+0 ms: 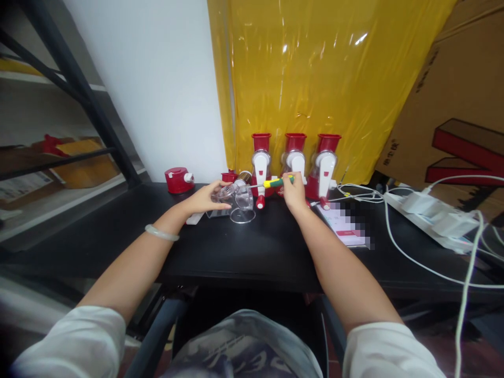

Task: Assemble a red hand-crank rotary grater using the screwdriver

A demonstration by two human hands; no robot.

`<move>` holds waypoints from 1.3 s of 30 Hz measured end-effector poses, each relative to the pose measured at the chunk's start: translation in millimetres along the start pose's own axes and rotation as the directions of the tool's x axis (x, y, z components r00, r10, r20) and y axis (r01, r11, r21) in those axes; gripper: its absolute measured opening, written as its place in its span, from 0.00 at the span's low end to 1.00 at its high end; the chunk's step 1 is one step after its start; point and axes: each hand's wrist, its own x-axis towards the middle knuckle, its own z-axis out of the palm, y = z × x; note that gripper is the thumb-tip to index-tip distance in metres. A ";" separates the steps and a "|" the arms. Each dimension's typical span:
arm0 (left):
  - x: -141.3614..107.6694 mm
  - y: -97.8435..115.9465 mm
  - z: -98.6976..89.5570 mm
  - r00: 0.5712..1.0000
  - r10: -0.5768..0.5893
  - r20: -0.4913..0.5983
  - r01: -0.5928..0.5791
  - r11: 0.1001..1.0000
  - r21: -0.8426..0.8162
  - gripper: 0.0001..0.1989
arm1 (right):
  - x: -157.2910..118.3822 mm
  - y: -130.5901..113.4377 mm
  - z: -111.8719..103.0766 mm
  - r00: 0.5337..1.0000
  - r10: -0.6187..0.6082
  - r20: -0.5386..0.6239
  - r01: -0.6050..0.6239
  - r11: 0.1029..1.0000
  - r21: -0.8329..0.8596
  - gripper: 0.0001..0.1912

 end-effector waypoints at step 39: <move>-0.3 1.6 -0.4 1.000 -0.013 0.005 0.013 1.000 -0.009 0.37 | 0.1 2.9 -0.2 1.000 0.031 0.003 -0.031 0.999 0.033 0.09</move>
